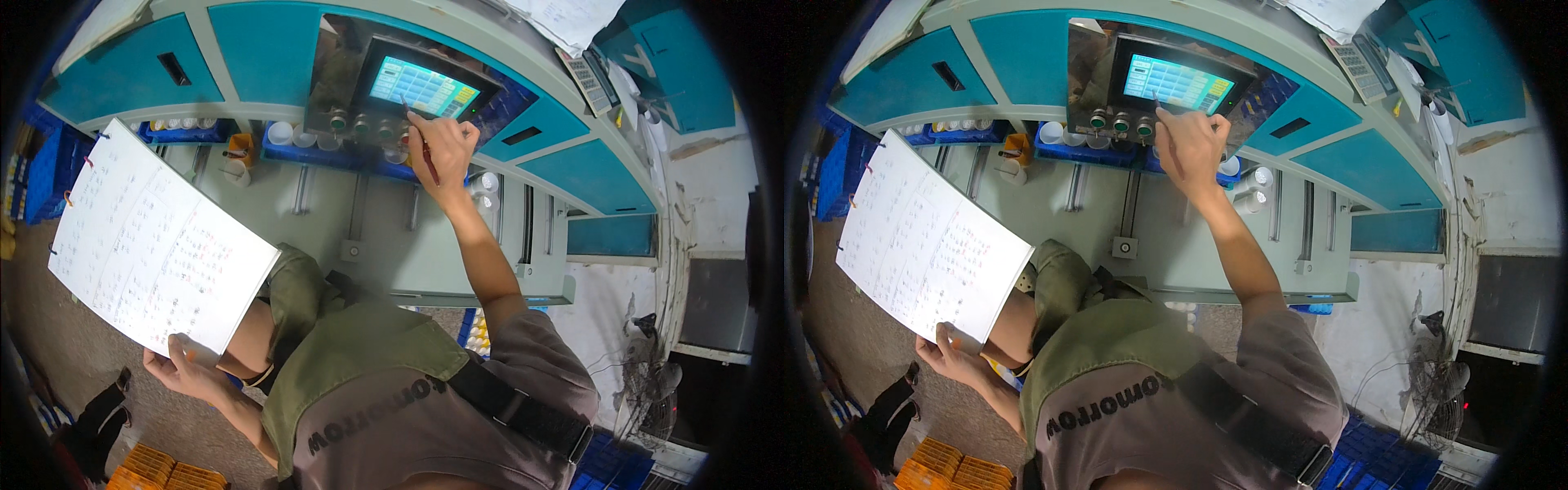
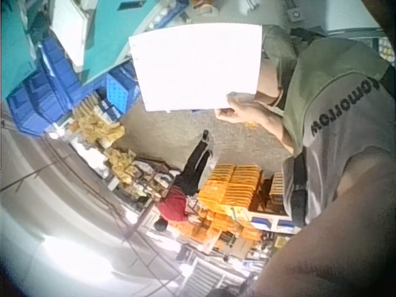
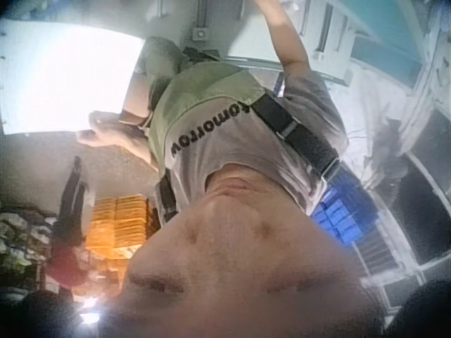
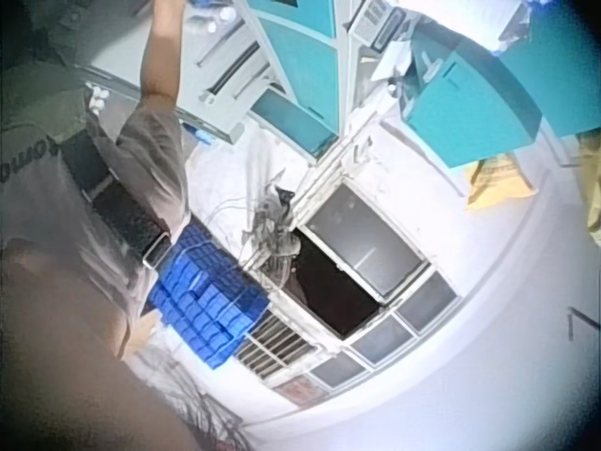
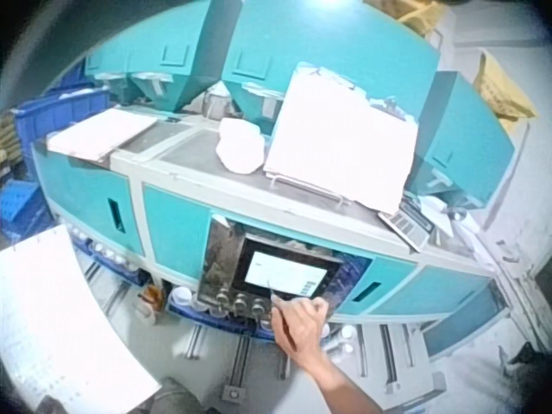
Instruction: The person operates a machine's touchscreen control panel using a pen while holding a clipboard, then picks up a blue tray of small white and yellow containers and places them into a larger blue bin. The person repeats this with additional trays, stacking them in the bin.
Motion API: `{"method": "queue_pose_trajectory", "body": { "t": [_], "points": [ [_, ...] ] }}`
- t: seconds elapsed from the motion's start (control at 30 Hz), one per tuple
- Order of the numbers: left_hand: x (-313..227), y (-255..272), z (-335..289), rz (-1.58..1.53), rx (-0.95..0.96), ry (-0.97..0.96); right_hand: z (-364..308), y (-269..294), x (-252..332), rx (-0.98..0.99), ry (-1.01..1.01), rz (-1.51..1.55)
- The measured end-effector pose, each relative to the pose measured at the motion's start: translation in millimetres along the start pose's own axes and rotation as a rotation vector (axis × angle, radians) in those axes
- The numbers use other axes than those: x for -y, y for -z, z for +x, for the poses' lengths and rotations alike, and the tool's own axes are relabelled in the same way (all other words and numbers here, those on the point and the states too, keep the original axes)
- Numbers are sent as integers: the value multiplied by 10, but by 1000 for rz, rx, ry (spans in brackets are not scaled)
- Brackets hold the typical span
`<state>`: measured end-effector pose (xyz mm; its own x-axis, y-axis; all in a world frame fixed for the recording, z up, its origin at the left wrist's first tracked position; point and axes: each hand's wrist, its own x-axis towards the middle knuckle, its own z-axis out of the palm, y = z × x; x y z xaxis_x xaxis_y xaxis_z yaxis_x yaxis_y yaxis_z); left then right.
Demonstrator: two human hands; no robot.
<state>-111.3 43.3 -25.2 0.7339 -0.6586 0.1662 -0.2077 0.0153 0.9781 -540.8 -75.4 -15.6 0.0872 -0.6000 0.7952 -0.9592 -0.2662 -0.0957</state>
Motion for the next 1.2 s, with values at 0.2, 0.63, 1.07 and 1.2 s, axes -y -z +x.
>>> {"method": "queue_pose_trajectory", "body": {
  "t": [0.2,0.63,1.07,1.2],
  "points": [
    [30,48,14,23,-6,0,84,2,9,-72,-2,-18],
    [15,47,6,77,15,6,45,109,-101,-94,7,-74],
    [-85,-19,-30,63,-8,41,-44,111,-98,-79,-19,-46],
    [-88,-23,-18,76,-25,31,95,88,-55,-89,3,-30]
  ]
}}
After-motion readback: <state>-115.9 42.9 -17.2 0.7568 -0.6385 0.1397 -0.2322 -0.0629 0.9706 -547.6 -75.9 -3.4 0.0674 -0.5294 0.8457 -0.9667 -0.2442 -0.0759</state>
